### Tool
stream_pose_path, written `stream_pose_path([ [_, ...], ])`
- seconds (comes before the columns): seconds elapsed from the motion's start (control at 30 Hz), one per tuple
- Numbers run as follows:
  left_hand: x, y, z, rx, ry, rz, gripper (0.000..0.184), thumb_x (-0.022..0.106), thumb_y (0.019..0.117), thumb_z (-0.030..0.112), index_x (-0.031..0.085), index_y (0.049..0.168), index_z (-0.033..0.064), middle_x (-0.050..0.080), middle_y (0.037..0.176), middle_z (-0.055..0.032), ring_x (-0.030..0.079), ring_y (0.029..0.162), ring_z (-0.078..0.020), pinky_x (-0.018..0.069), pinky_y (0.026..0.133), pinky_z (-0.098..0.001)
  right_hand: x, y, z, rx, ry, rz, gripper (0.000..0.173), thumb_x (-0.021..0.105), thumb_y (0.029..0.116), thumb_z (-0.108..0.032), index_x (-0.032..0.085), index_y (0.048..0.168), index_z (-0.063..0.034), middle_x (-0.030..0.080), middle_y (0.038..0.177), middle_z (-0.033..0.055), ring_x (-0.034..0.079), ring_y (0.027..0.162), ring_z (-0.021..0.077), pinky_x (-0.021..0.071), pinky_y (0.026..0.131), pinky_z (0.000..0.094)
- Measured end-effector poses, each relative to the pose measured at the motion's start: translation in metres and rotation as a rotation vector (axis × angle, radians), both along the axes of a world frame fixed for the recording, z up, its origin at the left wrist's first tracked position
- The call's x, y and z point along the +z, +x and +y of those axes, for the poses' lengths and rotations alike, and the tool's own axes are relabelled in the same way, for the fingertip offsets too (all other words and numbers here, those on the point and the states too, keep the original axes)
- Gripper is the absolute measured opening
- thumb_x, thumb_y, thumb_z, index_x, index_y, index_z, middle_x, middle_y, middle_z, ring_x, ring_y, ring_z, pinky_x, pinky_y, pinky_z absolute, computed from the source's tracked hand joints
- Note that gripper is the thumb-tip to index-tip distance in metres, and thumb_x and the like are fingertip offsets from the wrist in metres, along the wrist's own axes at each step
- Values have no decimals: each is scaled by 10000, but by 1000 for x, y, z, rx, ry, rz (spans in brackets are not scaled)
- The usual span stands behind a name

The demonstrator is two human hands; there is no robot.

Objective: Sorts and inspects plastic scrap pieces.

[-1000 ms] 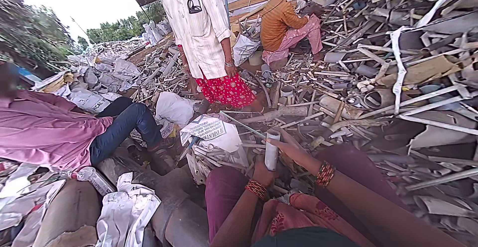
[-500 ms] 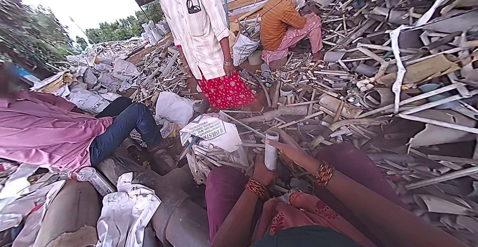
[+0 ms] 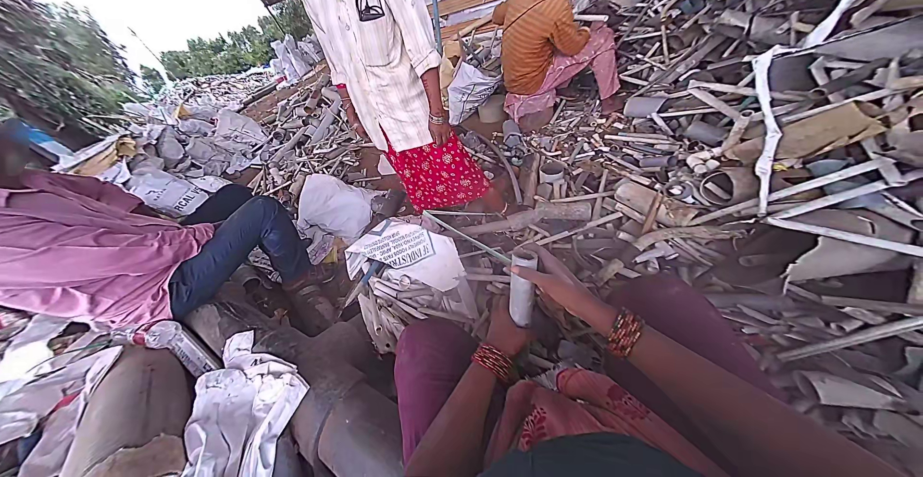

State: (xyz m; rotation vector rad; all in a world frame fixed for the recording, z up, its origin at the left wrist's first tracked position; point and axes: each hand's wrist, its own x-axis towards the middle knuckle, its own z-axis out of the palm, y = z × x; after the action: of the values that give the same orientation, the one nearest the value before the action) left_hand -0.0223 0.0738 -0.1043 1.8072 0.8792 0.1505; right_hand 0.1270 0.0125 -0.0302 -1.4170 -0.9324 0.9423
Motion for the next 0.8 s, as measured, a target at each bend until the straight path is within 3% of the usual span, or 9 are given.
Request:
stream_pose_path([
  [0.47,0,-1,-1,-17,23,10,945,855,743,87,335,1513,-83,459,1457,-343,491,1355,-413,401,1149,-504,6,-2,-4,-18,-8,90,495,661,937,-231,472,1371,-86,648,1103,53,605,752,60,469,583,204],
  [0.8,1,-2,-1,-42,1,7,915,850,744,80,362,1500,-88,501,1421,-334,517,1329,-400,409,1141,-496,9,-2,-5,-29,-33,106,492,654,951,-233,464,1382,-91,643,1112,61,613,781,68,468,588,207],
])
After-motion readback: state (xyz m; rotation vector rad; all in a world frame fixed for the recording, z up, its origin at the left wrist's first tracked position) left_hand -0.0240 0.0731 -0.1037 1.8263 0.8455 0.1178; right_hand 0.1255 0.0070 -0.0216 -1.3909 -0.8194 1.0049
